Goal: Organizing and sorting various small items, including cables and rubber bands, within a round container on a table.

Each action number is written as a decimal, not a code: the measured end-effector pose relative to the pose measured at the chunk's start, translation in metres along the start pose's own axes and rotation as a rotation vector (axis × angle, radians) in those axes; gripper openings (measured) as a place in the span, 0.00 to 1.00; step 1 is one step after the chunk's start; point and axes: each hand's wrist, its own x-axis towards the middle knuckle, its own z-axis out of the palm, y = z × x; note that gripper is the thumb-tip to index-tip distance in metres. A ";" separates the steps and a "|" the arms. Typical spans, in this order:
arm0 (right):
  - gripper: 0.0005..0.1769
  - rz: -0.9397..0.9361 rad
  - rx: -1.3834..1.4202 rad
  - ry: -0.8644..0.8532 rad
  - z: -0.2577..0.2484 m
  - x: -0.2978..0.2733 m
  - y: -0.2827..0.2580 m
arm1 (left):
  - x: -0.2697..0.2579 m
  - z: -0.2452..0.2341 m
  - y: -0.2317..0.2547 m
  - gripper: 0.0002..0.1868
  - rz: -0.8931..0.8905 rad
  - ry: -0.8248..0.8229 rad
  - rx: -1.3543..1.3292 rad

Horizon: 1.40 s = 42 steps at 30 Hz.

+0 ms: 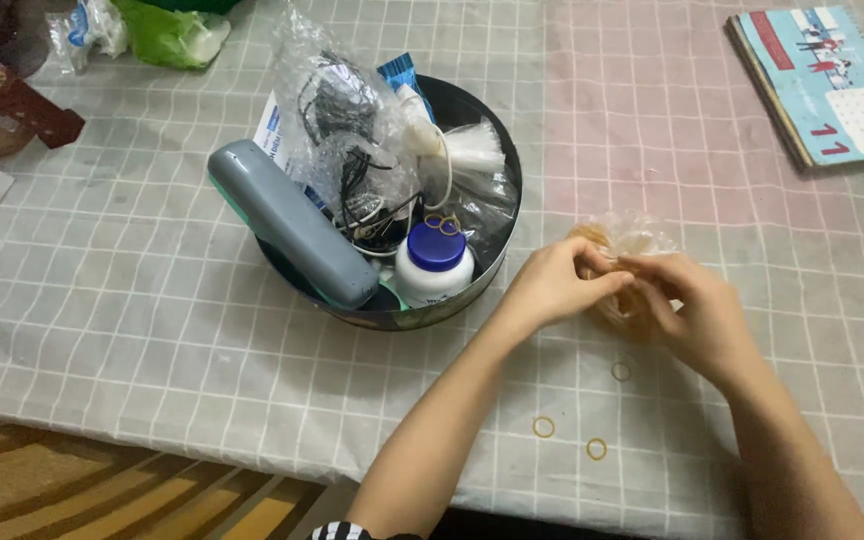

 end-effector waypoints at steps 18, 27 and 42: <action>0.10 -0.008 -0.113 0.159 0.011 -0.010 -0.022 | 0.010 0.005 -0.022 0.12 0.053 -0.005 -0.109; 0.12 0.149 -0.055 -0.091 -0.037 -0.015 -0.032 | 0.011 0.011 -0.025 0.20 0.041 0.030 -0.039; 0.11 0.019 -0.080 0.156 0.020 -0.009 -0.035 | 0.029 0.024 -0.053 0.13 -0.001 0.080 -0.281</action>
